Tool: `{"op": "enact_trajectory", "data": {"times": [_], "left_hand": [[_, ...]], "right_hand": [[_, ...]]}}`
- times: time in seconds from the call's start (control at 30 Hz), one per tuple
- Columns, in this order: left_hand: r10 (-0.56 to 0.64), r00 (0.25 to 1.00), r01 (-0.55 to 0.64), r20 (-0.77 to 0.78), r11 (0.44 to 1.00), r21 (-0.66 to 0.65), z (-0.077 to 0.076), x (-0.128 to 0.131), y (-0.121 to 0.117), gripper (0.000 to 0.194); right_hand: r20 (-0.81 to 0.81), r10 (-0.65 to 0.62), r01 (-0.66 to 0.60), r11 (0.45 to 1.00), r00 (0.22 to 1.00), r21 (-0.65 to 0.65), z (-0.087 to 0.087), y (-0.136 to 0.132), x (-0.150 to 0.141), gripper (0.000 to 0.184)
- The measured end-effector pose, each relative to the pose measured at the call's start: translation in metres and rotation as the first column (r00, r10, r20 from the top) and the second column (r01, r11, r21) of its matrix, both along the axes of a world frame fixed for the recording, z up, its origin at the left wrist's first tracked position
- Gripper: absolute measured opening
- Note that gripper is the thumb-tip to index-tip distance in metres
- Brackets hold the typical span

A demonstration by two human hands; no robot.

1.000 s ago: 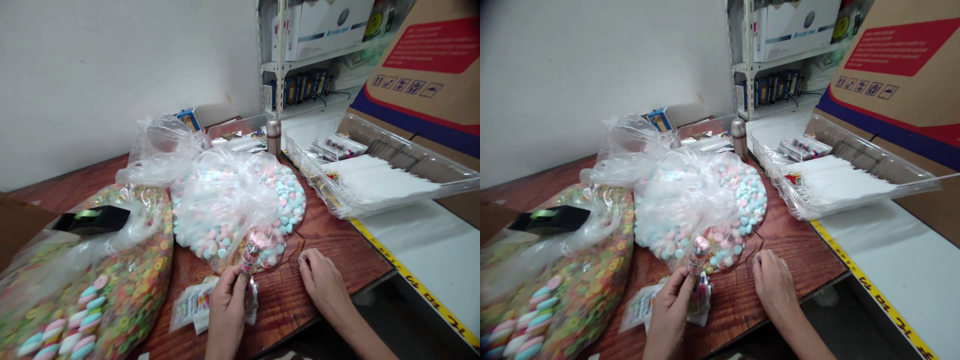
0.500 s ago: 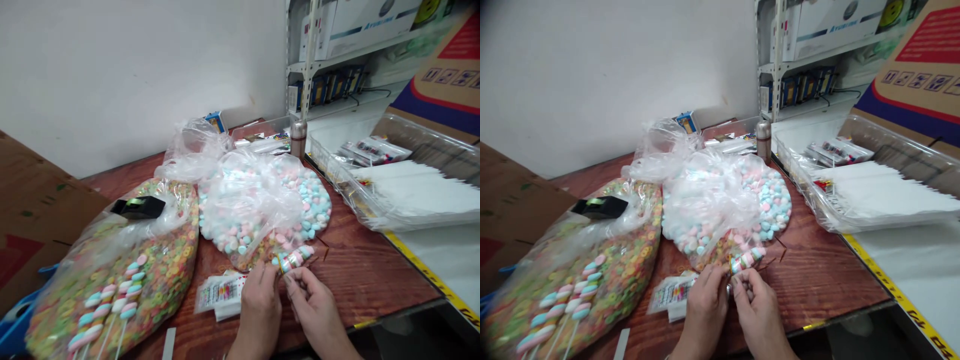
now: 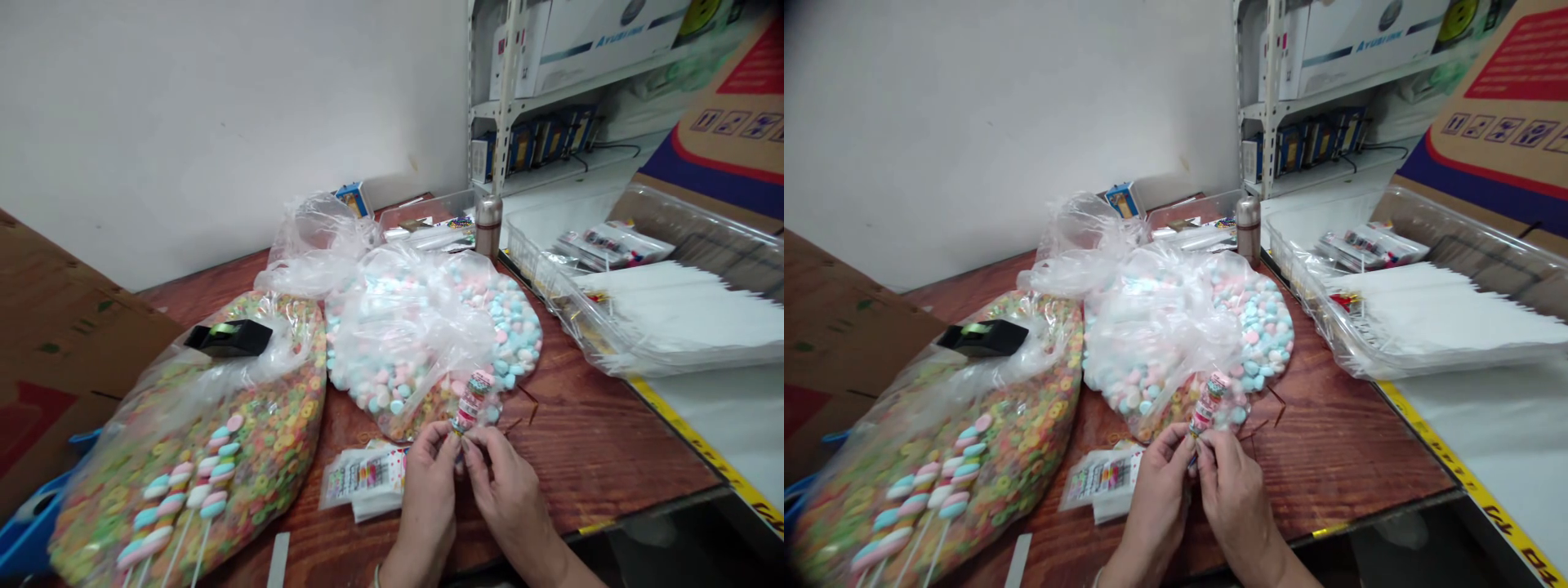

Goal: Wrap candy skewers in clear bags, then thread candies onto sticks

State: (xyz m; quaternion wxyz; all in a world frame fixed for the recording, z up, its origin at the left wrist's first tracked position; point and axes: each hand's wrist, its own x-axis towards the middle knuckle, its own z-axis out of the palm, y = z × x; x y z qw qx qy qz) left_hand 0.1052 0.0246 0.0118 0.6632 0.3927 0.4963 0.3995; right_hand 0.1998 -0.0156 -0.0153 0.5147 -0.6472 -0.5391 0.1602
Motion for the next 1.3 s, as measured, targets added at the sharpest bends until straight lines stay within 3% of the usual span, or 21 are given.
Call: {"op": "enact_trajectory", "data": {"times": [0.07,0.13,0.27,0.33,0.4,0.47,0.53,0.6,0.63,0.83,1.17,1.3], "left_hand": [[0.059,0.982,-0.039,0.177,0.993,-0.116,-0.001,0.006,-0.001,0.017],[0.111,0.959,-0.069,0.260,0.984,-0.166,-0.001,0.010,-0.001,0.021],[0.145,0.931,-0.077,0.336,0.976,-0.206,-0.002,0.013,-0.001,0.024],[0.104,0.939,-0.047,0.327,0.983,-0.179,-0.004,0.010,0.001,0.022],[-0.006,0.981,0.019,0.195,0.998,-0.062,-0.005,0.004,0.005,0.017],[-0.127,0.987,0.144,-0.098,0.972,0.188,-0.007,-0.005,0.008,0.016],[-0.130,0.903,0.318,-0.409,0.843,0.434,-0.007,-0.014,0.010,0.023],[-0.061,0.819,0.433,-0.571,0.719,0.544,-0.008,-0.019,0.010,0.029],[-0.034,0.799,0.445,-0.600,0.704,0.554,-0.008,-0.021,0.009,0.030],[-0.024,0.845,0.275,-0.534,0.876,0.396,-0.007,-0.014,0.001,0.028],[-0.049,0.887,0.244,-0.458,0.894,0.377,-0.001,-0.011,0.002,0.025],[-0.180,0.950,0.242,-0.256,0.941,0.237,-0.003,-0.008,0.002,0.026]], "right_hand": [[0.011,-0.033,0.033,0.999,0.999,0.021,-0.002,0.002,0.000,0.021],[0.014,-0.043,0.043,0.999,0.999,0.007,-0.001,0.004,0.000,0.027],[0.111,0.026,-0.020,0.998,0.993,-0.063,0.005,0.006,0.005,0.023],[0.147,0.057,-0.047,0.996,0.987,-0.071,0.006,0.008,0.009,0.024],[0.170,0.076,-0.066,0.996,0.983,-0.066,0.006,0.010,0.014,0.029],[0.207,0.087,-0.080,0.996,0.974,-0.043,0.006,0.012,0.018,0.030],[0.238,0.108,-0.108,0.994,0.965,-0.016,0.007,0.012,0.020,0.030],[0.252,0.139,-0.146,0.989,0.958,0.010,0.009,0.012,0.021,0.028],[0.251,0.151,-0.162,0.987,0.956,0.022,0.010,0.012,0.020,0.027],[0.239,0.126,-0.157,0.981,0.963,0.117,0.003,0.011,0.013,0.023],[0.301,0.037,-0.106,0.970,0.953,0.218,-0.001,0.009,0.013,0.015],[0.225,0.041,-0.081,0.982,0.974,0.173,0.007,0.010,0.015,0.013]]}}
